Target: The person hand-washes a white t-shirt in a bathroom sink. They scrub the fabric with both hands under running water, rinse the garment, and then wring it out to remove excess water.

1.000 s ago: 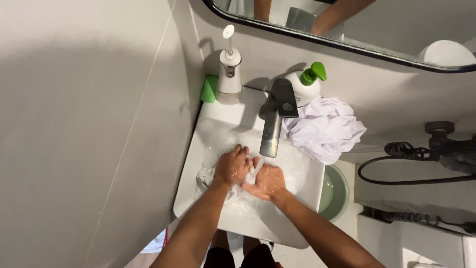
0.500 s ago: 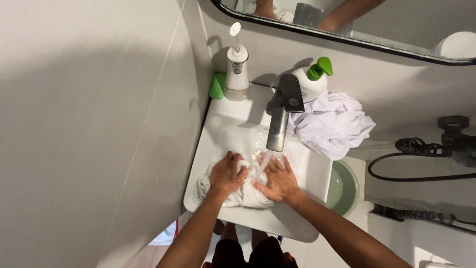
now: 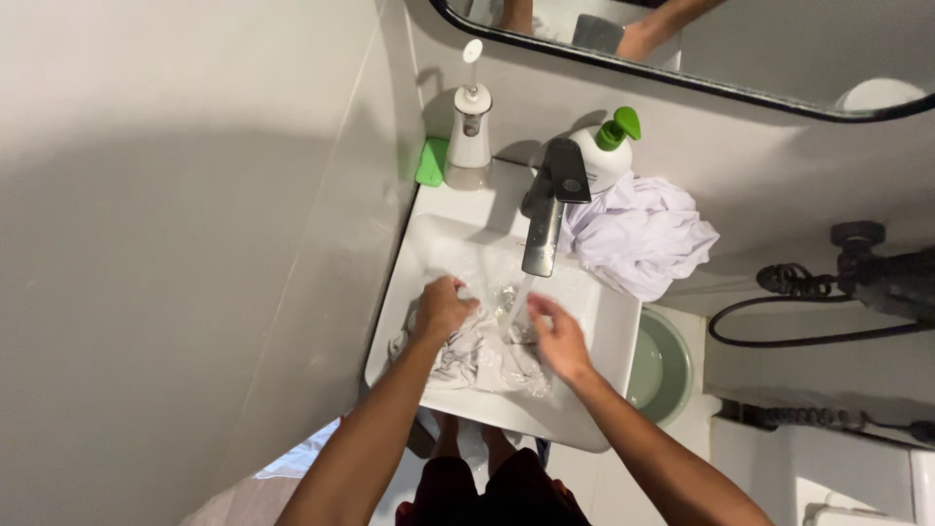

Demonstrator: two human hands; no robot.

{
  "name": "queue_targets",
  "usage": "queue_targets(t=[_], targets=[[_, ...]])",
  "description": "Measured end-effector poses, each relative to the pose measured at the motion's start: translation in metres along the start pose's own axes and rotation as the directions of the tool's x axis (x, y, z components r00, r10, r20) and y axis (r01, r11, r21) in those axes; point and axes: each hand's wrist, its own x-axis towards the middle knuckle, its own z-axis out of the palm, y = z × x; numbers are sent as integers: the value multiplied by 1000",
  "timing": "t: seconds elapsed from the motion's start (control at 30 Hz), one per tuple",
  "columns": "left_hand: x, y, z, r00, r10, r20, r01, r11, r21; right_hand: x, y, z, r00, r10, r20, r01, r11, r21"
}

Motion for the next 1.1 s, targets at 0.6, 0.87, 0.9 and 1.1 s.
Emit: queue_targets(t=[0.6, 0.87, 0.9, 1.1], targets=[[-22, 20, -24, 994, 16, -110, 7, 979, 205, -13, 61, 23, 969, 112, 222, 4, 885, -465], [-13, 34, -71, 980, -27, -197, 45, 995, 86, -25, 36, -52, 828, 452, 332, -137, 736, -663], [-18, 36, -75, 960, 26, -279, -4, 997, 76, -29, 35, -67, 828, 465, 314, -181, 750, -636], [-54, 33, -75, 822, 234, -519, -277, 961, -5, -46, 4, -130, 953, 261, -153, -302, 848, -436]])
